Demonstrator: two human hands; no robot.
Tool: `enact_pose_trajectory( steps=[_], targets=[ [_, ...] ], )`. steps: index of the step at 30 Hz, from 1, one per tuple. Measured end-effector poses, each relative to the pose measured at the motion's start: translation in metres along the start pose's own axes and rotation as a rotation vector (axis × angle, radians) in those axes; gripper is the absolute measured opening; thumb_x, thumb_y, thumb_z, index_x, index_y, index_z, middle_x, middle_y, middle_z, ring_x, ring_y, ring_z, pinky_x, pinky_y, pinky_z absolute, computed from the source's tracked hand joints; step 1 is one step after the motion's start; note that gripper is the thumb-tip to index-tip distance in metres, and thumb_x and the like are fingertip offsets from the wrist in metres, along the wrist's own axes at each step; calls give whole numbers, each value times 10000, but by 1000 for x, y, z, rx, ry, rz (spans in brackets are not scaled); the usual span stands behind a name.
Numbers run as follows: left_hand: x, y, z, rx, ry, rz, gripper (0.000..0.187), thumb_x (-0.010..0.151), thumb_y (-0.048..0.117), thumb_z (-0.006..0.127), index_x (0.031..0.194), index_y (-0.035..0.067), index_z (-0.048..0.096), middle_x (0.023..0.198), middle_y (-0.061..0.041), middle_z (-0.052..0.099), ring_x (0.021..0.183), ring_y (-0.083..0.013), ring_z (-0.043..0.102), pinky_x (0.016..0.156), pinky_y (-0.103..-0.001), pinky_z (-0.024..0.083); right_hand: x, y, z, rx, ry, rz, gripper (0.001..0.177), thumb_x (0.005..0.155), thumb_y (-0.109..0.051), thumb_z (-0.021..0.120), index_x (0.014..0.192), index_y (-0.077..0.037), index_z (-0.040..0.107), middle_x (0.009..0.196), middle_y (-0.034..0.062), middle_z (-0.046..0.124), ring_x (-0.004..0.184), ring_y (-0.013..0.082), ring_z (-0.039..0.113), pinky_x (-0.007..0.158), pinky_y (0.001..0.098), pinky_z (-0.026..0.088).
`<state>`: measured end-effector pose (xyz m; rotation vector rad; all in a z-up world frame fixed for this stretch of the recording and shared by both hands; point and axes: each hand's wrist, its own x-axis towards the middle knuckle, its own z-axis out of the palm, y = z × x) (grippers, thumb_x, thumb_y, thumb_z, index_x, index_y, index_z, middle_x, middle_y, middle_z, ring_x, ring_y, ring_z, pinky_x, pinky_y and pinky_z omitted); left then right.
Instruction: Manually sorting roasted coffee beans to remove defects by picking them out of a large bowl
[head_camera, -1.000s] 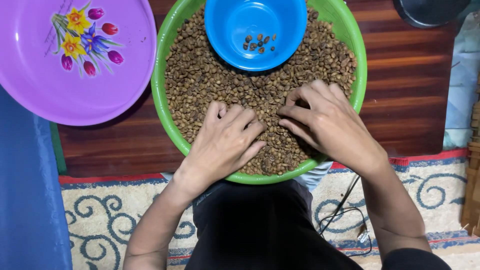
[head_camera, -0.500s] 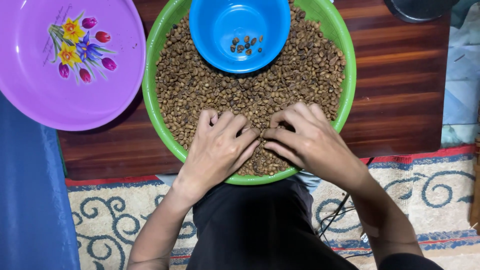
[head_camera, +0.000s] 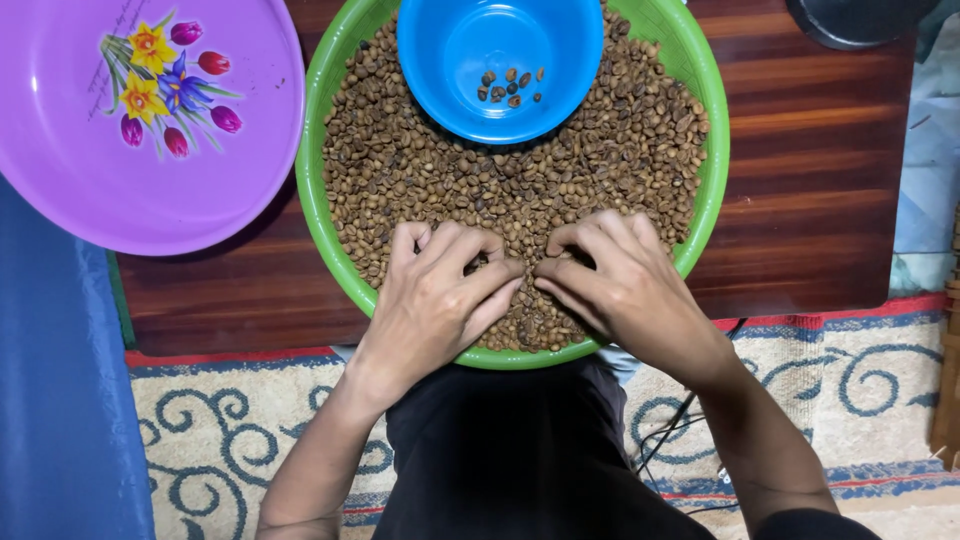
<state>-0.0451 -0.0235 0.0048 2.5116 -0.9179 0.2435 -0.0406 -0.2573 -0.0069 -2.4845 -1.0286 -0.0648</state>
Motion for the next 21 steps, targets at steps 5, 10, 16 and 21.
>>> enact_pose_trajectory(
  steps=[5, 10, 16, 21],
  targets=[
    [4, -4, -5, -179, 105, -33, 53, 1002, 179, 735, 1032, 137, 721, 1043, 14, 726, 897, -177, 648, 789, -379, 309, 10, -1, -13, 282, 71, 77, 126, 1015, -136, 657, 1078, -29, 680, 1043, 67, 697, 979, 245, 612, 865, 376, 385],
    [7, -13, 0, -313, 220, -92, 65, 949, 109, 799, 987, 130, 750, 975, 33, 784, 890, -144, 717, 847, -359, 315, 18, 2, -11, 538, 206, 125, 104, 946, -10, 720, 1039, 33, 704, 1069, 149, 749, 1006, 271, 719, 951, 364, 507],
    [15, -24, -2, -404, 301, -105, 130, 935, 64, 825, 1008, 115, 731, 941, 33, 777, 877, -147, 718, 876, -346, 327, 24, 6, -2, 797, 350, 380, 302, 866, 69, 794, 1110, 62, 615, 1033, 203, 731, 982, 233, 748, 905, 271, 605],
    [21, -31, -1, -397, 370, -84, 147, 928, 56, 847, 1005, 119, 739, 952, 41, 783, 889, -155, 718, 899, -352, 316, 39, 7, -9, 743, 358, 288, 274, 853, 55, 812, 1055, 65, 627, 1002, 210, 730, 864, 193, 677, 848, 284, 578]
  ],
)
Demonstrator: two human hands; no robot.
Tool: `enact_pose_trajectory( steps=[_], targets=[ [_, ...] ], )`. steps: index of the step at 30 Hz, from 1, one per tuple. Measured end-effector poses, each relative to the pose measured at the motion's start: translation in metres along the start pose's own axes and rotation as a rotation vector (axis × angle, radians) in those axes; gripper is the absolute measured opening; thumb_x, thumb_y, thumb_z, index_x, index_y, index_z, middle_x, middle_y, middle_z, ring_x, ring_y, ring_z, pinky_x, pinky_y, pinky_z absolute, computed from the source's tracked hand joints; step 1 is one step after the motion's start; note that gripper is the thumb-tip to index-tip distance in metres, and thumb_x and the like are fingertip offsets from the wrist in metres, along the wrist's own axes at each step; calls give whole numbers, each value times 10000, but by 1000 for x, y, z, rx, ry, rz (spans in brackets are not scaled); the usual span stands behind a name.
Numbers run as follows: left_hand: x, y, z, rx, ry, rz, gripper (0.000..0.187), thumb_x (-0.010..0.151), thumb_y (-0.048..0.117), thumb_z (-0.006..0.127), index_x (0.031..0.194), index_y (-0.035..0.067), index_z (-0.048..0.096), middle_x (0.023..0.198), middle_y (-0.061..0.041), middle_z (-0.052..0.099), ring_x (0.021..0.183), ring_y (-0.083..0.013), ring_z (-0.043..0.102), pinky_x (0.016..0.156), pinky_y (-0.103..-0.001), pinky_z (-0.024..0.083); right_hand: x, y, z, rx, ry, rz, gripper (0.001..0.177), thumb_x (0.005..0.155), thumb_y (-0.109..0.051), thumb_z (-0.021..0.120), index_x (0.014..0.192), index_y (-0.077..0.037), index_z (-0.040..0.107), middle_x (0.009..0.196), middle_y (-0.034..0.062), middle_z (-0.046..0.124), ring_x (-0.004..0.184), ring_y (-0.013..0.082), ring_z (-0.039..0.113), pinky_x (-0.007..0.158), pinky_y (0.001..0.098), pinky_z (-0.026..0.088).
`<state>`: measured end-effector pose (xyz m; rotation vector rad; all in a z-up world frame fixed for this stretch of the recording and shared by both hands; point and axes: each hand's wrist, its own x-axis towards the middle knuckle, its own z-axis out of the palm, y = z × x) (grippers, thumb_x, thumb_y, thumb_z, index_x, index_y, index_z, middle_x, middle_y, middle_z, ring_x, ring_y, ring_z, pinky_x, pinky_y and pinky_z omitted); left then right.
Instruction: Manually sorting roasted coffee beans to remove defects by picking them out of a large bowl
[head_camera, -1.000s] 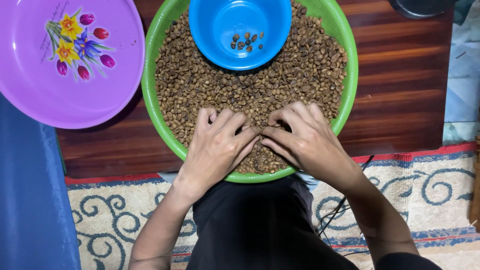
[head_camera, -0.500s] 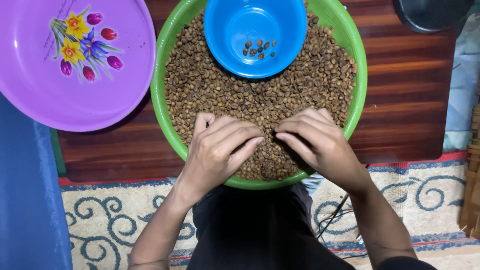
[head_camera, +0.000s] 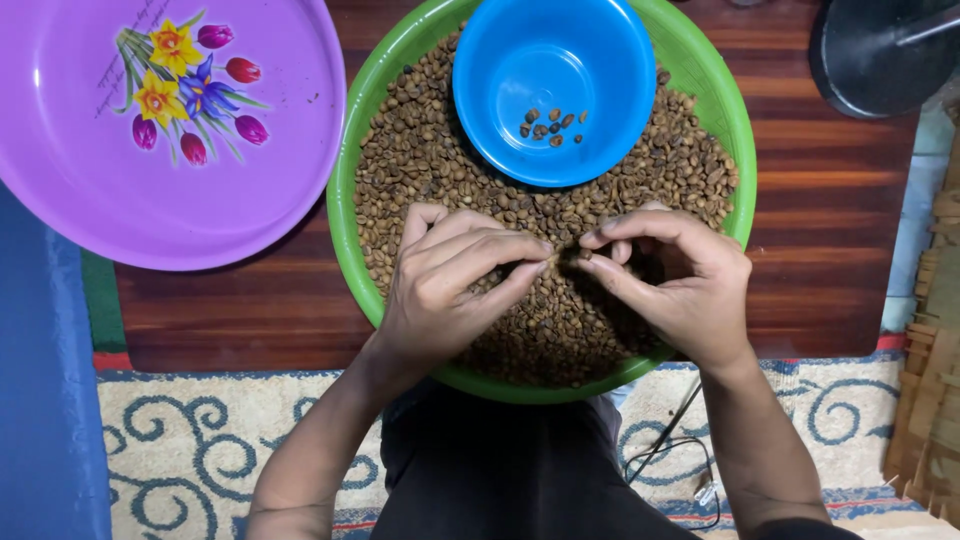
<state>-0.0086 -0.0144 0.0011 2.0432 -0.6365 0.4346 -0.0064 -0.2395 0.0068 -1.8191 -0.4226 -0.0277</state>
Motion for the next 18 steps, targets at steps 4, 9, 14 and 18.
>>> enact_pose_trajectory(
  steps=[4, 9, 14, 18],
  targets=[
    [7, -3, -2, -2, 0, -1, 138, 945, 60, 825, 1007, 142, 734, 952, 62, 775, 877, -141, 721, 890, -351, 316, 9, -3, 0, -36, -24, -38, 264, 856, 48, 816, 1045, 69, 633, 958, 192, 709, 855, 205, 659, 835, 291, 563],
    [18, -7, -6, 6, -3, 23, 134, 940, 77, 846, 1009, 122, 741, 945, 38, 780, 879, -140, 727, 873, -359, 323, 19, -6, -1, -58, -61, -40, 209, 864, 7, 801, 1015, 69, 670, 982, 208, 732, 849, 225, 679, 805, 289, 558],
    [28, -20, -5, 63, -9, 21, 131, 937, 115, 856, 1025, 125, 760, 996, 22, 794, 894, -154, 722, 887, -380, 319, 43, -10, -9, -200, -142, -181, 177, 892, 2, 798, 1022, 88, 715, 1026, 207, 748, 915, 294, 716, 869, 370, 577],
    [44, -36, -5, 243, -127, -5, 106, 1009, 249, 749, 1106, 204, 748, 989, 26, 811, 906, -166, 700, 884, -409, 322, 71, -9, -17, -398, -221, -320, 119, 1011, 7, 739, 1077, 105, 750, 1069, 210, 755, 975, 317, 699, 913, 416, 488]
  ],
)
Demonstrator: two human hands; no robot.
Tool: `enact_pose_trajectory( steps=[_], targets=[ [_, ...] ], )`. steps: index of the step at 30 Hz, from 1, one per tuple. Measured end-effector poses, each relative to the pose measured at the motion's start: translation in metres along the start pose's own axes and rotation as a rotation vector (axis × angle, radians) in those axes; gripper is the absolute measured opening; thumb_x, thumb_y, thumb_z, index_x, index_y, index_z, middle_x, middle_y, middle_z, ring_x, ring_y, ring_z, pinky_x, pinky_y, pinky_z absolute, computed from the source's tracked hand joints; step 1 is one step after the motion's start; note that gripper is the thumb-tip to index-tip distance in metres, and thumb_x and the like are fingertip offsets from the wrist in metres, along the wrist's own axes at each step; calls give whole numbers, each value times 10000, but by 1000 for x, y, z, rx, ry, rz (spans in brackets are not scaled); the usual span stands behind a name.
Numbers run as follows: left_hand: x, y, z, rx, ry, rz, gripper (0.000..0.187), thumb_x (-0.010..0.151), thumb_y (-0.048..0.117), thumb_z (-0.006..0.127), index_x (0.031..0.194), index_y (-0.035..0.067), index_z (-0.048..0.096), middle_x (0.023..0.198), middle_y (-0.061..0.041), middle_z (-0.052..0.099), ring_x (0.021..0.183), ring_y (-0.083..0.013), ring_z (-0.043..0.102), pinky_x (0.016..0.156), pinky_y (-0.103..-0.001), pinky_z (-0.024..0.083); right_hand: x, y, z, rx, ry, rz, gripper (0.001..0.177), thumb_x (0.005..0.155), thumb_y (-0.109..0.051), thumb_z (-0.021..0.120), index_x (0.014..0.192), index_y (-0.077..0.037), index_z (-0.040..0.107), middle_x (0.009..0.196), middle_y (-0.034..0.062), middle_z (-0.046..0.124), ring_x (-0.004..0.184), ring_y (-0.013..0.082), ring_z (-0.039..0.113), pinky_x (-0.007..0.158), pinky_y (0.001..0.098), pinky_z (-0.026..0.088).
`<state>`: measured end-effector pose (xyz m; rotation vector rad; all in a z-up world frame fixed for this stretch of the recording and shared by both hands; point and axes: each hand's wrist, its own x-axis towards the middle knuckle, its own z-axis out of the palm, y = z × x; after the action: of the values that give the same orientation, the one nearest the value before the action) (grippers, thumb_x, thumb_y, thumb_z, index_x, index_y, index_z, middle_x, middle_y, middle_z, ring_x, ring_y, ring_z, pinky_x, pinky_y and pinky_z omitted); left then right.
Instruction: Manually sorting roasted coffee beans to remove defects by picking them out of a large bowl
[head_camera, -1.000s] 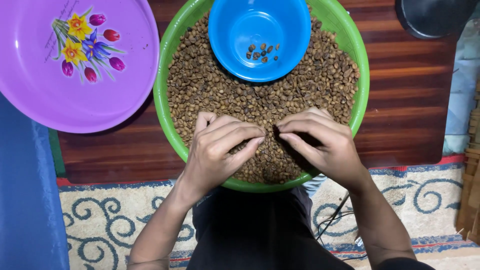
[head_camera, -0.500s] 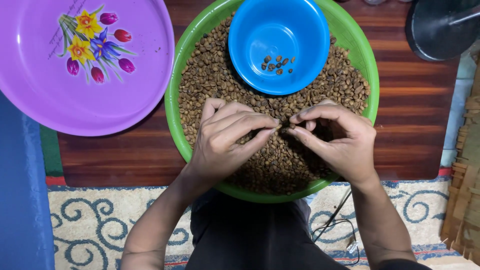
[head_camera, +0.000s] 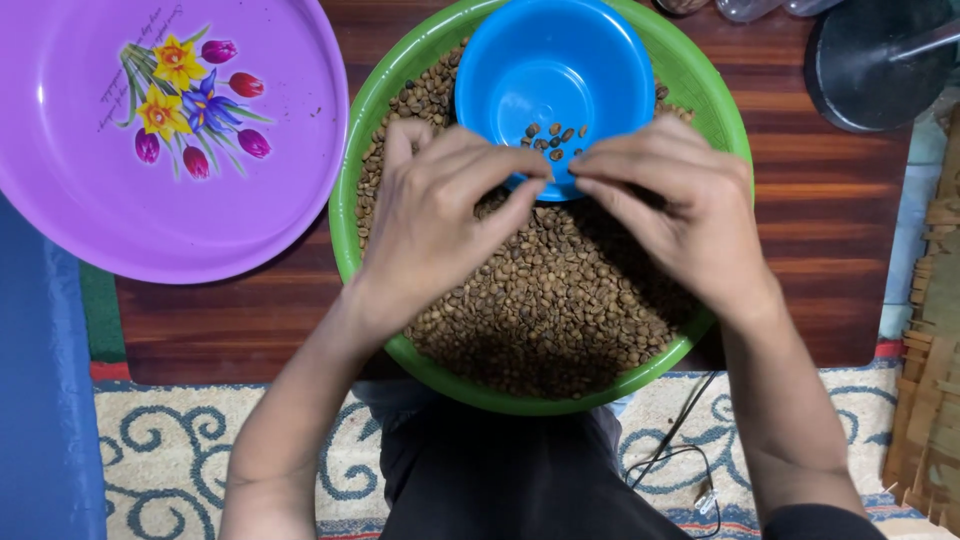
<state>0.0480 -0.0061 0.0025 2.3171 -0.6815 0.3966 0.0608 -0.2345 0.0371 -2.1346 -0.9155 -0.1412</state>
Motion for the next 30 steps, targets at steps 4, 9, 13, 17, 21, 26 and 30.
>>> enact_pose_trajectory(
  steps=[4, 9, 13, 17, 21, 26, 30],
  targets=[
    [27, -15, -4, 175, -60, 102, 62, 1042, 244, 711, 1059, 187, 729, 898, 39, 776, 847, -213, 651, 812, -420, 299, 18, 25, -5, -149, -159, -9, 132, 1063, -82, 699, 1148, 2, 753, 1128, 124, 743, 1009, 320, 625, 918, 432, 443],
    [50, -29, 8, 316, -257, 65, 167, 838, 227, 814, 912, 232, 664, 645, -83, 632, 694, -309, 459, 810, -434, 310, 34, 46, 5, -401, -359, 96, 79, 1037, -212, 699, 1004, -166, 755, 893, -23, 738, 931, 296, 581, 772, 454, 317],
    [58, -30, 18, 245, -230, 97, 194, 836, 29, 770, 805, 160, 630, 492, 25, 553, 539, -283, 452, 815, -405, 308, 40, 48, 8, -426, -428, 105, 222, 972, -96, 614, 1110, -202, 752, 857, -7, 692, 882, 285, 519, 740, 448, 283],
    [60, -34, 25, 254, -281, 86, 206, 800, -4, 721, 781, 172, 617, 442, -21, 527, 530, -347, 439, 791, -419, 307, 38, 54, 8, -430, -412, 62, 241, 944, -130, 683, 1155, -208, 769, 978, -4, 695, 960, 298, 533, 753, 448, 294],
    [56, -36, 21, 350, -279, 104, 200, 793, 171, 819, 906, 206, 658, 477, -45, 576, 599, -382, 514, 785, -429, 321, 33, 52, -1, -406, -310, 13, 136, 1021, -177, 731, 1148, -155, 777, 1112, 7, 697, 1022, 317, 541, 781, 469, 318],
    [47, -22, -9, 266, -200, 117, 141, 976, 280, 762, 971, 214, 638, 685, -44, 638, 676, -299, 554, 785, -418, 299, 19, 34, -22, -328, -191, 36, 111, 1081, -76, 750, 1189, -61, 772, 1195, 84, 713, 1065, 316, 553, 857, 447, 337],
    [26, -10, -27, -41, -175, 195, 62, 1064, 176, 688, 1087, 119, 700, 1056, 4, 777, 949, -186, 721, 803, -397, 393, 1, 21, -34, -166, -126, 13, 104, 1094, -9, 744, 1130, 88, 744, 1103, 183, 737, 1007, 334, 662, 945, 451, 473]
  ],
)
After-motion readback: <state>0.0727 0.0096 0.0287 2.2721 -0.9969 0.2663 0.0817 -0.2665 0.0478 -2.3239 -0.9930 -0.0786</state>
